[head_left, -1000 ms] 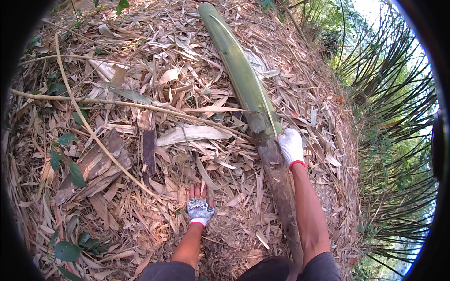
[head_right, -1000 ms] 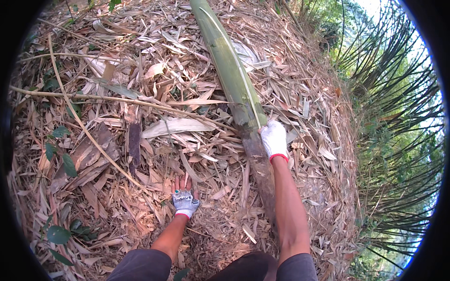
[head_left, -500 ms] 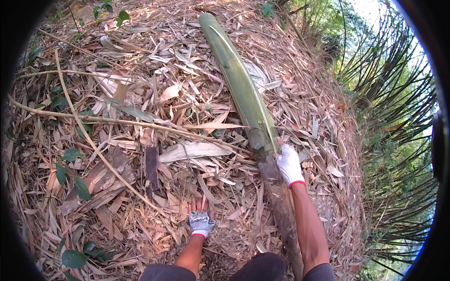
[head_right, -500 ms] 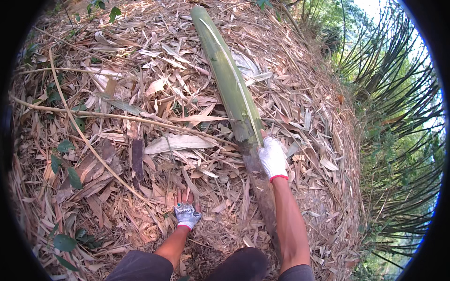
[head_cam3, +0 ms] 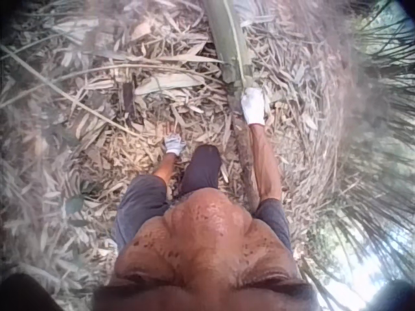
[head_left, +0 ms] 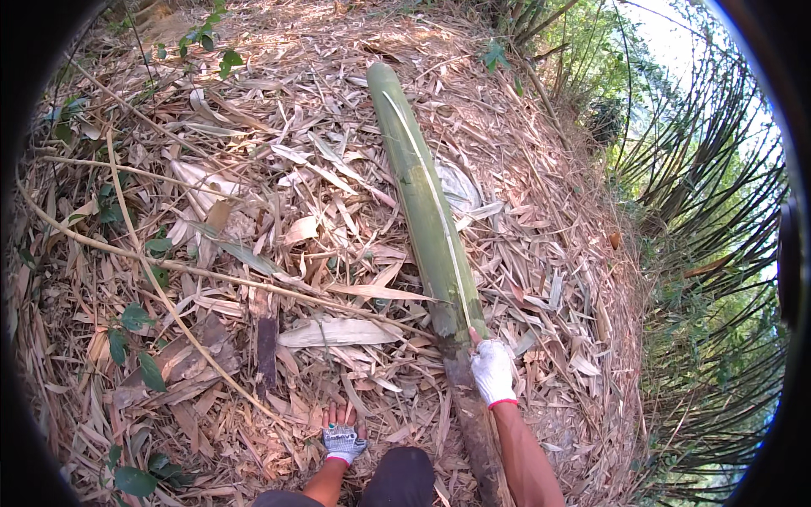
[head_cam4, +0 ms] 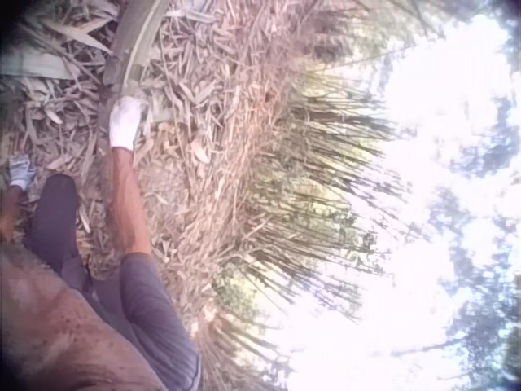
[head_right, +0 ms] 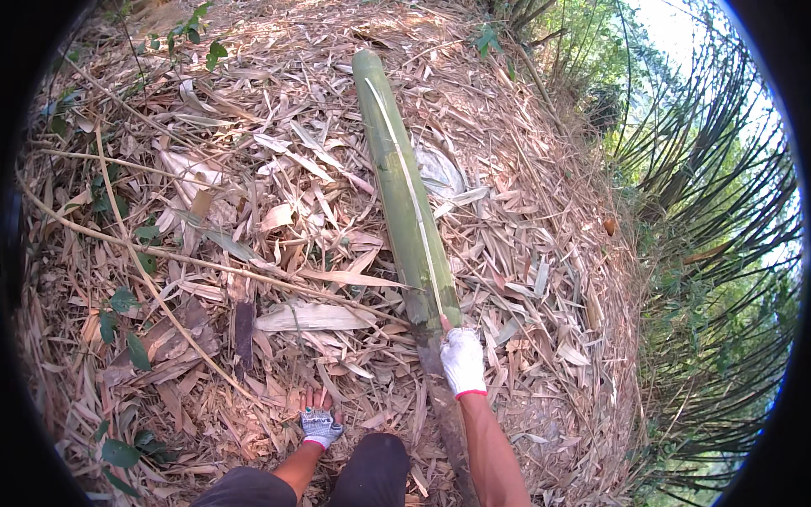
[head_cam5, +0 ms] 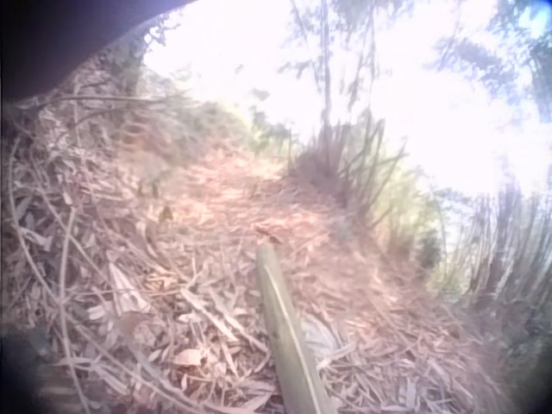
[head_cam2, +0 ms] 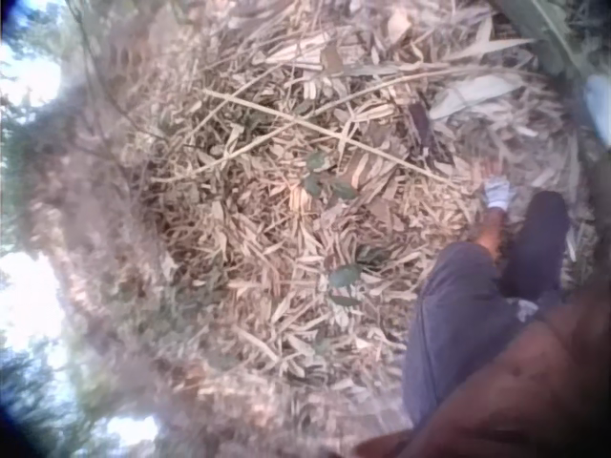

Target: The person sits on the ground in a bamboo forest and uses a machete to chop a long bamboo stalk. They repeatedly strike the stalk to cut it into sections.

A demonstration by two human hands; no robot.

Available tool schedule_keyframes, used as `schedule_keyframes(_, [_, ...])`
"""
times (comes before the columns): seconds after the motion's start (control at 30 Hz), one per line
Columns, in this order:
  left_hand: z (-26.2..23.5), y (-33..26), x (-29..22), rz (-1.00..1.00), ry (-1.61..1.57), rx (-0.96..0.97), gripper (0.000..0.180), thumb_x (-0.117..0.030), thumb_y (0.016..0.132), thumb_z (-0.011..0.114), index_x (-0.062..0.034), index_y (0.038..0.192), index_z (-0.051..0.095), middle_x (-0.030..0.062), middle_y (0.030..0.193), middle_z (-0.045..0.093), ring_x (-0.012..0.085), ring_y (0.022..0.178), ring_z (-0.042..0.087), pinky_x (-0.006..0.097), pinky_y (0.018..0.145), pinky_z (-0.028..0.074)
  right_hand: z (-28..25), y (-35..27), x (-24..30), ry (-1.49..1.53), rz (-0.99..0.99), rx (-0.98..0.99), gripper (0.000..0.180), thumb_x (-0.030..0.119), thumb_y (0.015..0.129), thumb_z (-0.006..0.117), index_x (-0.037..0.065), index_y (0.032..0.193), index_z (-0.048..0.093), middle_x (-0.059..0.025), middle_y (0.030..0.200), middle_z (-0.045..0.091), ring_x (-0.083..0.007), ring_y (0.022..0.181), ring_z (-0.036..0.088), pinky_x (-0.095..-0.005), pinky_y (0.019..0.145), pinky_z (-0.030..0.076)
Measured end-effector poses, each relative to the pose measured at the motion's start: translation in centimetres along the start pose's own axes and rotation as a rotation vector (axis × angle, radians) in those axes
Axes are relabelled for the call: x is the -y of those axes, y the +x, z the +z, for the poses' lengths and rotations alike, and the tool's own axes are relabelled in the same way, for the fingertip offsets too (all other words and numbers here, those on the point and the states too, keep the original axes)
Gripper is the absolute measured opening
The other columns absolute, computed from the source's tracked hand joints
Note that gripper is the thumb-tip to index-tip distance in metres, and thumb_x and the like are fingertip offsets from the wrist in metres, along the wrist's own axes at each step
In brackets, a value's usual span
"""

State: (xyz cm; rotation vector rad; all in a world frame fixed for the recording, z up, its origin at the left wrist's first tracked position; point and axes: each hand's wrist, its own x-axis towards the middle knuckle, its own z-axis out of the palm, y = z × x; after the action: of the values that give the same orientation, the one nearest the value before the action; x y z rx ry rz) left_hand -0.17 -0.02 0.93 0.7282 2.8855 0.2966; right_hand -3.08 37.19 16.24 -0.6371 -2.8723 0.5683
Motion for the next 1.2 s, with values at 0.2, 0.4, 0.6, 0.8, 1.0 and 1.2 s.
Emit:
schedule_keyframes(0.2, [-4.0,1.1,-2.7,-0.077,0.234,0.191,0.067,-0.043,0.079,0.056,-0.0028,0.133,0.051,0.0197,0.150,0.033,0.0464,0.140,0.021,0.058,0.115,0.013,0.3,0.3,0.5,0.072,-0.040,-0.029,0.049,0.009,0.079,0.062,0.014,0.128,0.062,-0.0194,0.082,0.061,-0.0356,0.078,0.060,-0.0460,0.073,0.049])
schedule_keyframes(0.4, [-25.0,23.9,-15.3,0.189,0.084,0.849,0.048,-0.039,0.096,0.041,-0.0024,0.123,0.057,0.0195,0.124,0.057,0.0347,0.115,0.053,0.046,0.097,0.042,-0.1,0.0,-0.6,-0.004,0.025,0.030,0.052,0.009,0.078,0.059,0.012,0.130,0.060,-0.0200,0.083,0.062,-0.0352,0.079,0.062,-0.0453,0.074,0.050])
schedule_keyframes(0.6, [-22.4,50.7,-15.2,0.197,-0.230,-0.546,0.052,-0.030,0.096,0.047,0.0010,0.138,0.044,0.0227,0.137,0.050,0.0387,0.125,0.048,0.044,0.107,0.038,-0.8,0.5,1.8,0.086,-0.014,0.043,0.053,0.009,0.078,0.059,0.009,0.131,0.058,-0.0232,0.088,0.063,-0.0366,0.079,0.062,-0.0459,0.074,0.050])
schedule_keyframes(0.8, [-15.7,55.5,-17.5,-0.058,-0.082,-0.077,0.071,-0.037,0.094,0.042,-0.0072,0.154,0.018,0.0145,0.161,0.014,0.0405,0.145,0.021,0.051,0.116,0.022,-1.3,0.4,0.6,0.034,0.009,0.121,0.055,0.008,0.079,0.058,0.007,0.133,0.055,-0.0243,0.090,0.062,-0.0369,0.080,0.062,-0.0462,0.073,0.050])
schedule_keyframes(1.0, [-15.6,53.7,-19.8,-0.090,-0.108,-0.149,0.069,-0.042,0.097,0.038,-0.0015,0.151,0.024,0.0179,0.160,0.013,0.0397,0.147,0.014,0.045,0.120,0.011,-1.6,0.4,-0.3,0.038,0.035,0.148,0.057,0.008,0.077,0.059,0.006,0.134,0.054,-0.0233,0.090,0.061,-0.0365,0.080,0.062,-0.0465,0.073,0.049])
schedule_keyframes(1.2, [-15.0,55.5,-15.7,0.138,-0.073,-0.202,0.063,-0.033,0.099,0.034,0.0068,0.148,0.025,0.0191,0.159,0.015,0.0250,0.149,0.011,0.041,0.122,0.003,-1.5,0.7,0.7,0.068,0.005,0.142,0.058,0.008,0.077,0.059,0.008,0.134,0.054,-0.0233,0.089,0.061,-0.0373,0.080,0.061,-0.0472,0.073,0.049])
